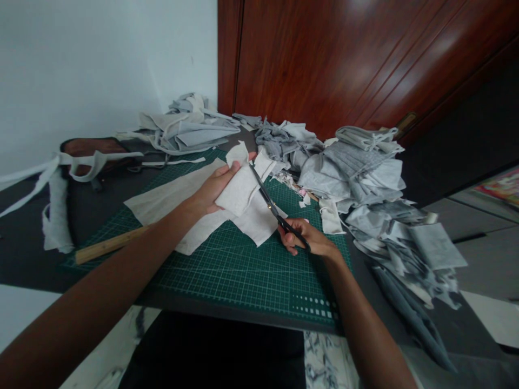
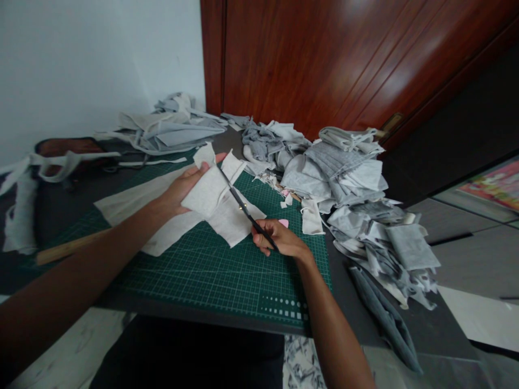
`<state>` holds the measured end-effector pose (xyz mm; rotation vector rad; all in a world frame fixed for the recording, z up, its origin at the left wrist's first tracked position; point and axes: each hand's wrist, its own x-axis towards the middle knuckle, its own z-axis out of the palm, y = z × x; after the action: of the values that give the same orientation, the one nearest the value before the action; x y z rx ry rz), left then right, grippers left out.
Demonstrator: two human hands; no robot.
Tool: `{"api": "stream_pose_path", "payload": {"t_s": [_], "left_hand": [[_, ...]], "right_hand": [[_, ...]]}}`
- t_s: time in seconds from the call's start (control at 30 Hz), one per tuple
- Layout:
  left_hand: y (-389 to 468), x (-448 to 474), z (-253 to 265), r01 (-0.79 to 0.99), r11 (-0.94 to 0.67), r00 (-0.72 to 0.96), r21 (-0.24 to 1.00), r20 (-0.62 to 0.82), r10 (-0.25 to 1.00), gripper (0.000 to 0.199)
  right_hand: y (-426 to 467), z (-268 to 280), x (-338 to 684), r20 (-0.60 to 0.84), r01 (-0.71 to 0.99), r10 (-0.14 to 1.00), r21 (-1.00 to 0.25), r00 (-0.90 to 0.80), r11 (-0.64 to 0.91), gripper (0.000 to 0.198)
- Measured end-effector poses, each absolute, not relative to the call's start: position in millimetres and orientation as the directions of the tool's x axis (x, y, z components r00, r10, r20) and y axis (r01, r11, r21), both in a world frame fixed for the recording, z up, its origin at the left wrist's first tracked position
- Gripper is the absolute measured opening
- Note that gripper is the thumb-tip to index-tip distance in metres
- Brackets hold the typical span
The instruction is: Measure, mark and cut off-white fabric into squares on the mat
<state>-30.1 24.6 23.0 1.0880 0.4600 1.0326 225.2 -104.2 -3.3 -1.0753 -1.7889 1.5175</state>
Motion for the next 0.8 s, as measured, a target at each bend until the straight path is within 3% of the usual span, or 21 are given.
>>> {"api": "stream_pose_path", "payload": {"t_s": [0.33,0.6,0.8], "left_hand": [[31,-28,13,-0.446,0.02,0.419,0.895,0.189,0.888,0.062],[34,-30,10,-0.443,0.049,0.418,0.895,0.158,0.894,0.062],[27,-32,25,-0.516,0.093,0.445,0.852,0.173,0.879,0.064]], "right_hand": [[-105,-1,221,-0.087,0.166,0.888,-0.986,-0.451,-0.012,0.06],[-105,-1,221,-0.149,0.125,0.905,-0.986,-0.399,-0.107,0.046],[-104,-1,221,-0.113,0.109,0.916,-0.991,-0.384,-0.077,0.044]]}}
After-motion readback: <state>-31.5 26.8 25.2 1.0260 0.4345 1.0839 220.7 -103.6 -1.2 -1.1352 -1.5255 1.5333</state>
